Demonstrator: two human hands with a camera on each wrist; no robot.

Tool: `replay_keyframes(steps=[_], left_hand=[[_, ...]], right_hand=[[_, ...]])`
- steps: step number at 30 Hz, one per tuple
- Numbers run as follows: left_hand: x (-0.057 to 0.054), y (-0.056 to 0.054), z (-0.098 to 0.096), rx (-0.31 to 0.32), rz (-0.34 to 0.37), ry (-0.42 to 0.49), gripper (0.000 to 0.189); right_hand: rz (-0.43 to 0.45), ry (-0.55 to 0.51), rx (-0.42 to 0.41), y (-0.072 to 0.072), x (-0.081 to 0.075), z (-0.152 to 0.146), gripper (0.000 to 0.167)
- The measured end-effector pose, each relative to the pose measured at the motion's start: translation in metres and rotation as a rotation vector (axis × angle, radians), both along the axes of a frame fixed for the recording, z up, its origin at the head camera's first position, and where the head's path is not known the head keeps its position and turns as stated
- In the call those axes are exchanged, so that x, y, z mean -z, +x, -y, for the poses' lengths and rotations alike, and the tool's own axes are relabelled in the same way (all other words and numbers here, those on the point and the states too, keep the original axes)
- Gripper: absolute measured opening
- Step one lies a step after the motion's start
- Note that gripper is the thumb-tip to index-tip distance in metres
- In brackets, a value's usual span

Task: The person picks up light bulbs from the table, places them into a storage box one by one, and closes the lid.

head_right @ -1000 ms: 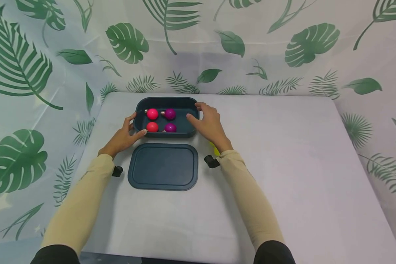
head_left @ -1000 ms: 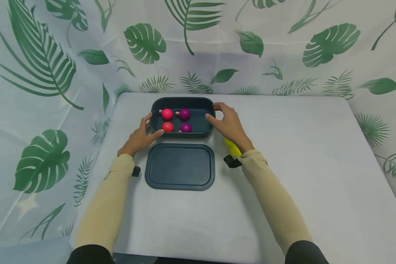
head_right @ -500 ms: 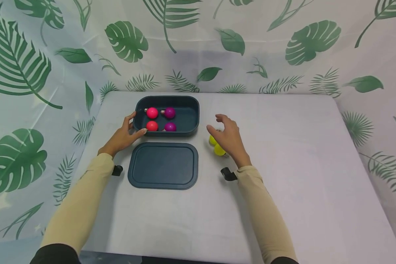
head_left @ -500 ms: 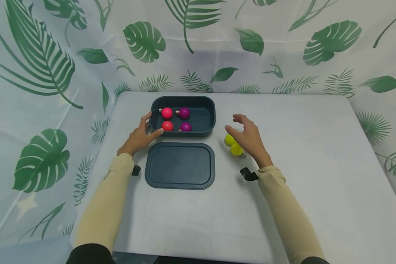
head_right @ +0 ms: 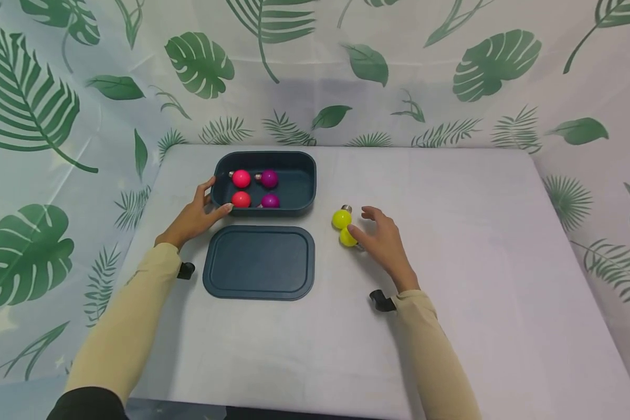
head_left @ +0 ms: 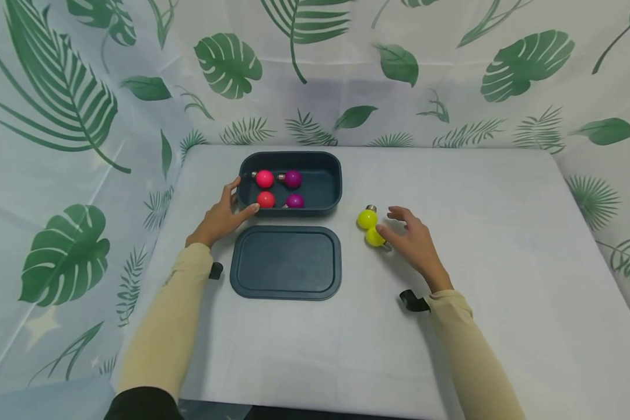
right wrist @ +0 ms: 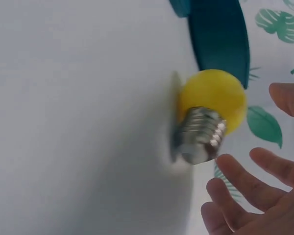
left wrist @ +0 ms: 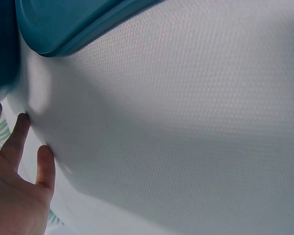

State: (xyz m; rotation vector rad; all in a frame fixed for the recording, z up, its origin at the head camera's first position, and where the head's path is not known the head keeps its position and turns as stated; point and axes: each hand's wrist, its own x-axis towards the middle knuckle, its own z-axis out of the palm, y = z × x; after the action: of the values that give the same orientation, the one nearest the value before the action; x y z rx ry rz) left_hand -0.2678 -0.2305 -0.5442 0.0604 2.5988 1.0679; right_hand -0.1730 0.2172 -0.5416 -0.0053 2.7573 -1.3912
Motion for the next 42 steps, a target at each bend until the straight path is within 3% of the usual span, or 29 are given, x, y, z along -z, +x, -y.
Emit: replay_keyframes(steps=[8, 19, 27, 42], left_hand=[[0.001, -0.001, 0.000, 0.002, -0.004, 0.000, 0.105], [0.001, -0.001, 0.000, 0.011, -0.009, 0.002, 0.104], [0.001, -0.001, 0.000, 0.000, -0.007, 0.002, 0.105], [0.001, 0.000, -0.002, -0.006, -0.001, 0.003, 0.104]], right_hand=[[-0.024, 0.006, -0.009, 0.011, 0.019, 0.000, 0.068], [-0.049, 0.029, -0.009, 0.017, 0.028, 0.002, 0.065], [-0.062, 0.045, -0.021, 0.016, 0.029, 0.002, 0.055], [-0.061, 0.061, -0.041, 0.011, 0.020, 0.001, 0.054]])
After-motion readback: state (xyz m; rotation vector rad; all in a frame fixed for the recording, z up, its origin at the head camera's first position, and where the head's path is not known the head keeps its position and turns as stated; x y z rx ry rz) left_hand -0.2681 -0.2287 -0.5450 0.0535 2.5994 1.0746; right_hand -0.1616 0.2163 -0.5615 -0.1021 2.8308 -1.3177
